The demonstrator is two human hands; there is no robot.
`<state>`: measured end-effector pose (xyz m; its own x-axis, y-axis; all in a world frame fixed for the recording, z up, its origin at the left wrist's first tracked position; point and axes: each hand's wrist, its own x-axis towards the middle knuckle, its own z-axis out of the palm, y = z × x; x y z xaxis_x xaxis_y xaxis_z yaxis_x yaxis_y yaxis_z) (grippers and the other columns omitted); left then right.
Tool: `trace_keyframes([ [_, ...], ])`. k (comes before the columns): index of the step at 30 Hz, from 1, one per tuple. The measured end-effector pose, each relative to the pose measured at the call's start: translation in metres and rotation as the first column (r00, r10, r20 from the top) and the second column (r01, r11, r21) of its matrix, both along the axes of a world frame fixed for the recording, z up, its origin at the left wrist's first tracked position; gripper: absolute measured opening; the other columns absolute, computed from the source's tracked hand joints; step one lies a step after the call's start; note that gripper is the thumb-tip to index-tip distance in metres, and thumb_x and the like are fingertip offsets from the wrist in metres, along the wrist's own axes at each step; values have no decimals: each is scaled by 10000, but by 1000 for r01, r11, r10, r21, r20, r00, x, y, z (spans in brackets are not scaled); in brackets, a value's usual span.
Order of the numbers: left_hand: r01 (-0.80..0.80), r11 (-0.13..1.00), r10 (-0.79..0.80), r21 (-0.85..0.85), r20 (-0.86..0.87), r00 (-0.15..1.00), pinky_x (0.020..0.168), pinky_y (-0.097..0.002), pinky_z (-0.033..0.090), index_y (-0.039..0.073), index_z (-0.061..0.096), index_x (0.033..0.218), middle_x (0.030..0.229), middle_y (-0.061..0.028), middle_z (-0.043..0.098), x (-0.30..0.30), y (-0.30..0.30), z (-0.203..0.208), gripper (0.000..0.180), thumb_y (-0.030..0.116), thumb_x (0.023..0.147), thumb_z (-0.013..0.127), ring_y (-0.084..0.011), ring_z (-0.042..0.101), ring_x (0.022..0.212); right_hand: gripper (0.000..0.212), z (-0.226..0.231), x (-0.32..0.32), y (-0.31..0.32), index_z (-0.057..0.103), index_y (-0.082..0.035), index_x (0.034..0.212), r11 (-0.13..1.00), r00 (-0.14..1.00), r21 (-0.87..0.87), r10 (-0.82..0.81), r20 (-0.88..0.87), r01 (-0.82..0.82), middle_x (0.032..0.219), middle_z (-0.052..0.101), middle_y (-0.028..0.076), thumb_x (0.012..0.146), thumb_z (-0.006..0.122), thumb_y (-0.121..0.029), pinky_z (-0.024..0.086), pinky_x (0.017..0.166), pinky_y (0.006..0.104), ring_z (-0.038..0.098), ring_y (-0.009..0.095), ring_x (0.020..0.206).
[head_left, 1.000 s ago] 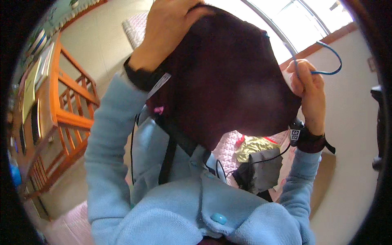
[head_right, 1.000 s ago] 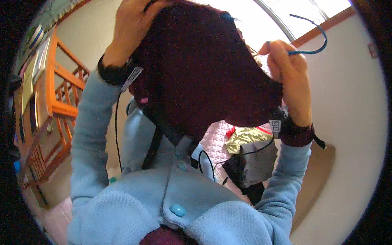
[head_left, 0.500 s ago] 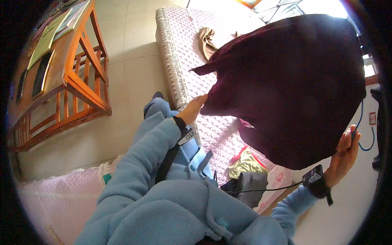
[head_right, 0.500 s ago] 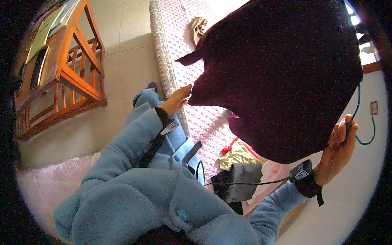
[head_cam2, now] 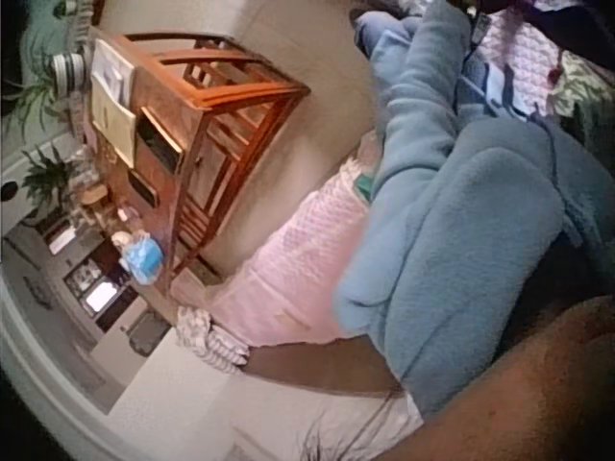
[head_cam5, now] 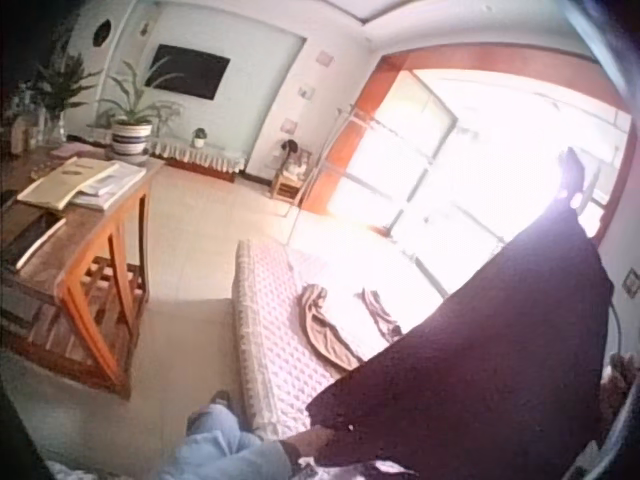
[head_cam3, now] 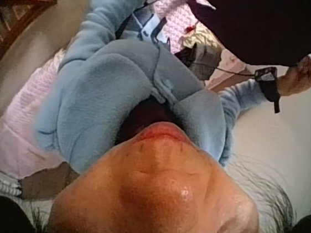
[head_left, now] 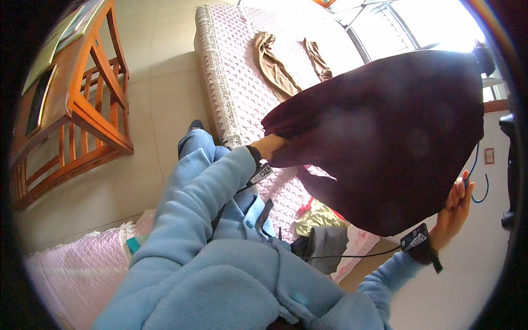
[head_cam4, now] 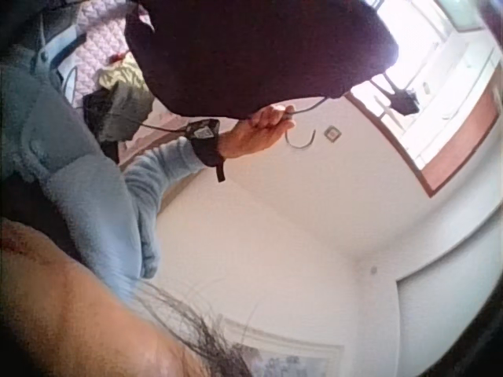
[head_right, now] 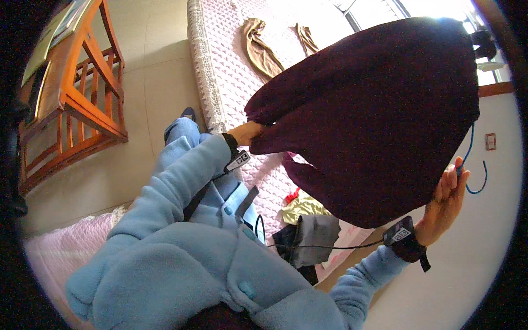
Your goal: The person sits on a bed and folds several garments by hand, including black pants, red and yellow underwear, a gray long-sleeve shirt, and a maroon top. Each item is smoothed, folded, and placed on the bed.
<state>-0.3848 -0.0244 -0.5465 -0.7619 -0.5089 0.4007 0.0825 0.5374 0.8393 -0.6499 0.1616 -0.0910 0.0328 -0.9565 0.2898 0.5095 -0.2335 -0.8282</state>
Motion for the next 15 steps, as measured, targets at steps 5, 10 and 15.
trace_keyframes([
  [5, 69, 808, 44, 585, -177, 983, 925, -324, 465, 121, 206, 1467, 1348, -119, 473, 10, 22, 1, 701, 10, 876, 565, -172, 533, 1112, 433, -1, 2, -8, 423, 30, 1306, 995, 997, 94, 23, -77, -16, 789, 498, 111, 1021, 320, -278, 498, 928, 415, 653, 255, 954],
  [10, 552, 355, -56, 754, -572, 818, 951, -339, 428, 84, 328, 1415, 1324, -117, 493, -22, 30, 61, 608, 124, 879, 609, -171, 497, 1164, 451, 15, -10, 17, 334, -12, 1370, 951, 952, 144, 248, 177, -274, 968, 470, 108, 1023, 282, -295, 349, 1061, 496, 511, 325, 1183],
  [15, 262, 548, 96, 795, -371, 924, 978, -326, 404, 42, 485, 1289, 1329, -137, 484, -24, 22, 90, 462, 286, 907, 577, -189, 491, 1185, 479, 19, -15, 63, 439, -66, 1342, 687, -200, -724, -702, -684, 66, 1412, 372, 150, 973, 330, -351, 193, 1136, 463, 331, 317, 1343],
])
